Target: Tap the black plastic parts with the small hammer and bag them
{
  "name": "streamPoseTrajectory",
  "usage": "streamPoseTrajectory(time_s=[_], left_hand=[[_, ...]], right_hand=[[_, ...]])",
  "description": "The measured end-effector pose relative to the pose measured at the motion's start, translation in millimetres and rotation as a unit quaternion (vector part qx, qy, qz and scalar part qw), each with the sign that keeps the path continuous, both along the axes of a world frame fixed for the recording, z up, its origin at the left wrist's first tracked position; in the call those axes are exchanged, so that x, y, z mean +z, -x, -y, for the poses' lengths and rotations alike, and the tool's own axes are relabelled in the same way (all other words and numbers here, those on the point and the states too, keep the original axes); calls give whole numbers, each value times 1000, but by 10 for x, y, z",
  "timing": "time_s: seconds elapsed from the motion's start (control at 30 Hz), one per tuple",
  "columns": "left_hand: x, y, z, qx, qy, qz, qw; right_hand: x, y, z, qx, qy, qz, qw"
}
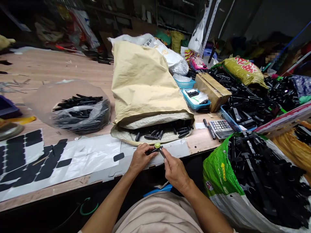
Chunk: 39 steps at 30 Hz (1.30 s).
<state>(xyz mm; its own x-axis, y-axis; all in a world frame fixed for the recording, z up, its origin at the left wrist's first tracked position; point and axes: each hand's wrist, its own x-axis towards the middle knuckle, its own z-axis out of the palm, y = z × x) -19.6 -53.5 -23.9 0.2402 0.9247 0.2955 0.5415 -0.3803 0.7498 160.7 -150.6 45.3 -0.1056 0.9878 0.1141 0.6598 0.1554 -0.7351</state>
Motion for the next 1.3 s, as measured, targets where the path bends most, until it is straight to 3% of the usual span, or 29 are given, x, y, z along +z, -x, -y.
streamPoseTrajectory(time_s=[0.2, 0.43, 0.63, 0.83, 0.97, 1.03, 1.17, 1.3], left_hand=[[15, -10, 0, 2, -2, 4, 1000], [57, -26, 15, 3, 8, -1, 1000], [69, -39, 26, 5, 9, -5, 1000], [53, -24, 32, 1, 2, -6, 1000], [67, -19, 40, -13, 1, -2, 1000], [90, -19, 31, -19, 1, -8, 1000], [169, -1, 53, -27, -15, 3, 1000], [202, 63, 328, -84, -73, 23, 993]], right_hand=[[-41, 25, -45, 15, 27, 56, 998], [50, -68, -67, -26, 9, 27, 999], [-19, -93, -35, -15, 28, 42, 999], [-3, -504, -102, -121, 23, 51, 991], [-92, -915, -94, -225, 52, 123, 965], [-195, -1038, -66, -240, 75, 130, 959], [-393, -1079, -22, -263, 42, 133, 955], [-448, -1054, -25, -268, 33, 144, 952]])
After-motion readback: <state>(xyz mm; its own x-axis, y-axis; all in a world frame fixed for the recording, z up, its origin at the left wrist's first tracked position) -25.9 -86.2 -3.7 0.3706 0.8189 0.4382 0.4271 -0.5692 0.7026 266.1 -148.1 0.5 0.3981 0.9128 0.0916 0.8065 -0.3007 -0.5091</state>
